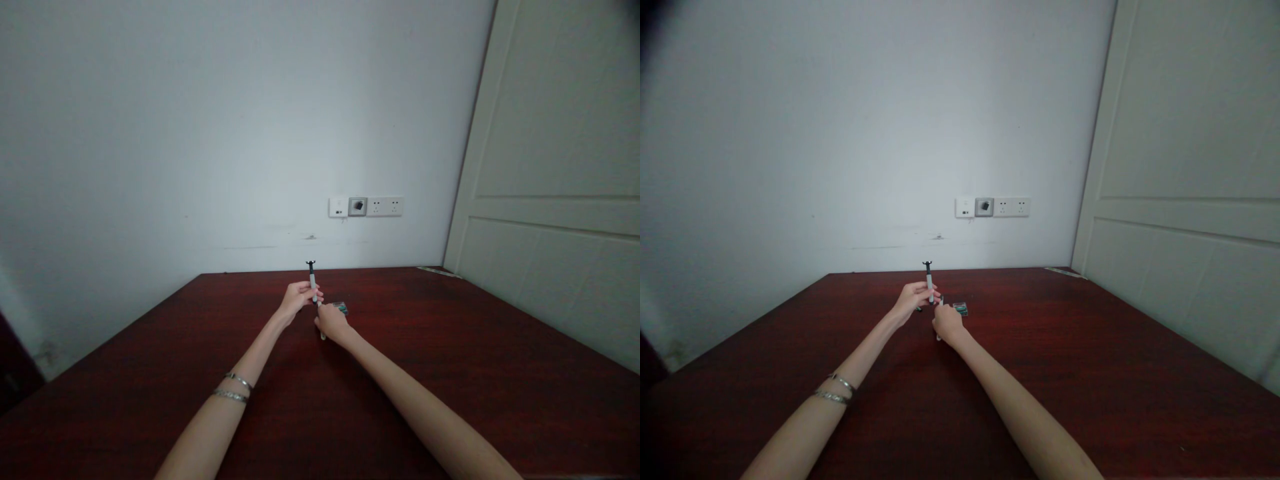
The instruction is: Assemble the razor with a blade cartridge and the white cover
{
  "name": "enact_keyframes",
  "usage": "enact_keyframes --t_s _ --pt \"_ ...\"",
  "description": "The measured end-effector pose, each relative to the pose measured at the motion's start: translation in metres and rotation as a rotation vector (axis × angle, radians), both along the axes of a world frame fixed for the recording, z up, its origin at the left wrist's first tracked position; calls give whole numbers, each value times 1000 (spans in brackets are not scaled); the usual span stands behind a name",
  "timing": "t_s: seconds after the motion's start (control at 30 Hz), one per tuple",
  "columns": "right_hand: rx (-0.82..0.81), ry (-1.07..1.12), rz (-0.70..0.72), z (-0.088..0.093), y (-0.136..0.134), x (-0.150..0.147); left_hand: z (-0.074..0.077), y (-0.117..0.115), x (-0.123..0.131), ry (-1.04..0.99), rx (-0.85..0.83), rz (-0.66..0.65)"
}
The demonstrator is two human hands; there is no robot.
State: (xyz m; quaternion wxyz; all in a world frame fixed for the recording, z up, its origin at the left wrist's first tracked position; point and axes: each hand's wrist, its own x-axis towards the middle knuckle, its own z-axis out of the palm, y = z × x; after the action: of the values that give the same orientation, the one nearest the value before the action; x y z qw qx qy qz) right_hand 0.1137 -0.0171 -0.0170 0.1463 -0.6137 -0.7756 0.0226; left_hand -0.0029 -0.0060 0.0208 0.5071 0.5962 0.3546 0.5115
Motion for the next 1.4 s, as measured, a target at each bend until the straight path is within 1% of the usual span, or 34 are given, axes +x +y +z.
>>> enact_keyframes --t_s 0.17,0.4,0.6,0.77,0.83,0.97,1.03,1.1,1.23,1.4 --pt "-13 26 15 1 0 2 0 -1 0 -9 5 -9" --pt "28 101 58 11 7 14 -3 3 -1 -28 5 -1" --pt "137 352 155 17 18 35 -4 5 -2 -25 4 -8" --pt "240 495 94 20 25 53 -4 5 -3 4 -11 -1" --pt "234 575 108 20 26 60 -4 5 -3 13 -13 0" --pt "126 784 146 19 29 74 -6 6 -3 42 -5 20" --pt "140 849 150 19 30 80 -8 7 -3 59 -3 32" --pt "201 866 168 21 30 86 -10 8 -4 81 0 40" --pt "299 816 233 30 25 95 -16 11 -7 135 34 47" --pt "267 837 314 42 16 99 -22 14 -10 175 99 29"
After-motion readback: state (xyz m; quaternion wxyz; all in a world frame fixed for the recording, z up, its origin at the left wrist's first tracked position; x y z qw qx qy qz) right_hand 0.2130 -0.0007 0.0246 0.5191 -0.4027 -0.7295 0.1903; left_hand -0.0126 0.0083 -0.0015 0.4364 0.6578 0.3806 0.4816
